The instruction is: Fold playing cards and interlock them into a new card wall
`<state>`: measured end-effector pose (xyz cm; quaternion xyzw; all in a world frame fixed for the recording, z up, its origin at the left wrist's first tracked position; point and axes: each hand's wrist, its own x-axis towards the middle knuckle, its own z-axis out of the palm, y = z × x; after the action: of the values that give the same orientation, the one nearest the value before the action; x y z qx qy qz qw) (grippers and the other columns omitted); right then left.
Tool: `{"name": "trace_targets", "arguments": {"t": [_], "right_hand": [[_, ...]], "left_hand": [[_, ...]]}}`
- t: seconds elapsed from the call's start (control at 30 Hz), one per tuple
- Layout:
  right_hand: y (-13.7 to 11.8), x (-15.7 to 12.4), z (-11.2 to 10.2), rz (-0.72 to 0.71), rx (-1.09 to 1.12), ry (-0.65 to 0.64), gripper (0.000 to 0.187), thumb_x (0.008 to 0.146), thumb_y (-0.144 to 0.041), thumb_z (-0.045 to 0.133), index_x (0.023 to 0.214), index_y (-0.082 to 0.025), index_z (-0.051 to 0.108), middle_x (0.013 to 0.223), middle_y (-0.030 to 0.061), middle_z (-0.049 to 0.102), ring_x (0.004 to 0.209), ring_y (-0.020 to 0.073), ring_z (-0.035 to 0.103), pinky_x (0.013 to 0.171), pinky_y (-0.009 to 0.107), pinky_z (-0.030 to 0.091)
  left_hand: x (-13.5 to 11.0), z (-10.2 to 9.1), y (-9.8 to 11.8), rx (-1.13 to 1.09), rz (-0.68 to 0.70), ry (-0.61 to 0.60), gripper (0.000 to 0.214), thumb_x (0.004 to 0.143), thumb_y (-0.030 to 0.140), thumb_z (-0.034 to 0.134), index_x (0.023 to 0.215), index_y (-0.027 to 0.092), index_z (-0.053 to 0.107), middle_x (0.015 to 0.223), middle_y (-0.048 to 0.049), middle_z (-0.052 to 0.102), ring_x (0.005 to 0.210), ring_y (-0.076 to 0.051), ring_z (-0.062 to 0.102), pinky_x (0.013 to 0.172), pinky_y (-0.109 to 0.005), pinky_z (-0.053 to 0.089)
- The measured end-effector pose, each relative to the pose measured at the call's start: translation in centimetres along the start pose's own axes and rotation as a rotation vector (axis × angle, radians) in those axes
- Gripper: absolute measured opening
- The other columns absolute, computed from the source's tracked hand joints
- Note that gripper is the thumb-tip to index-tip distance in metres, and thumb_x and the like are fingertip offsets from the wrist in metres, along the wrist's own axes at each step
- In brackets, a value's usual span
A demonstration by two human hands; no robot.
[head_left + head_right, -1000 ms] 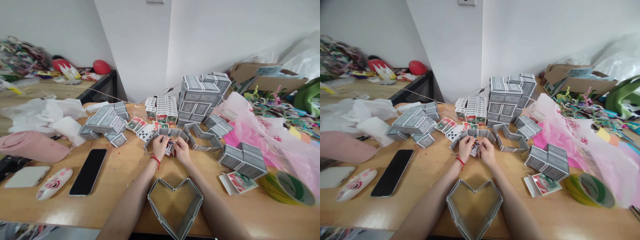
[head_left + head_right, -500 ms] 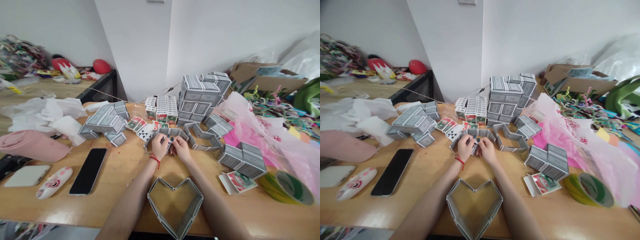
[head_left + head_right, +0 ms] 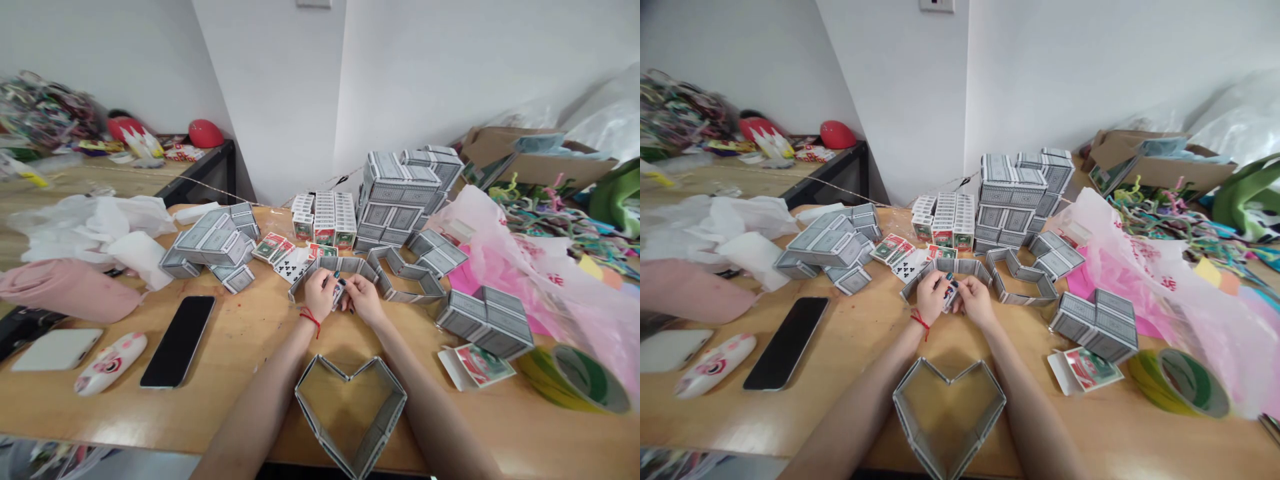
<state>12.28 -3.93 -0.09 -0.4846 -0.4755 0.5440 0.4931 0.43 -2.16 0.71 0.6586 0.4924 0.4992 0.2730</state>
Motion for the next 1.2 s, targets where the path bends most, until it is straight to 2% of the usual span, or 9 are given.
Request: {"name": "trace_targets", "arguments": {"t": [0.23, 0.57, 1.2], "right_hand": [[0.0, -0.1, -0.1, -0.052, 0.017, 0.012, 0.032, 0.074, -0.048, 0.054, 0.067, -0.019, 0.041, 0.031, -0.0095, 0.043, 0.022, 0.0054, 0.033, 0.027, 0.016, 0.018], [-0.5, -0.1, -0.1, 0.008, 0.095, 0.075, 0.034, 0.067, -0.046, 0.062, 0.059, -0.019, 0.044, 0.031, -0.0102, 0.035, 0.025, 0.0038, 0.027, 0.028, 0.018, 0.015], [-1.1, -0.2, -0.1, 0.021, 0.084, 0.031, 0.029, 0.067, -0.044, 0.061, 0.063, -0.018, 0.048, 0.038, -0.0095, 0.035, 0.028, 0.0032, 0.027, 0.03, 0.017, 0.017]], "left_hand": [[0.0, 0.0, -0.1, 0.028, 0.005, -0.007, 0.026, 0.083, 0.027, 0.039, 0.06, 0.017, 0.046, 0.064, -0.0003, 0.052, 0.064, -0.011, 0.048, 0.059, -0.022, 0.035], [0.0, -0.1, 0.4, 0.154, 0.133, -0.029, 0.026, 0.084, 0.024, 0.04, 0.061, 0.017, 0.05, 0.063, -0.0018, 0.051, 0.063, -0.012, 0.047, 0.06, -0.023, 0.035], [-0.3, -0.1, 0.0, 0.244, 0.264, -0.047, 0.022, 0.084, 0.021, 0.038, 0.072, 0.017, 0.056, 0.073, -0.0049, 0.058, 0.071, -0.013, 0.053, 0.066, -0.023, 0.04]]}}
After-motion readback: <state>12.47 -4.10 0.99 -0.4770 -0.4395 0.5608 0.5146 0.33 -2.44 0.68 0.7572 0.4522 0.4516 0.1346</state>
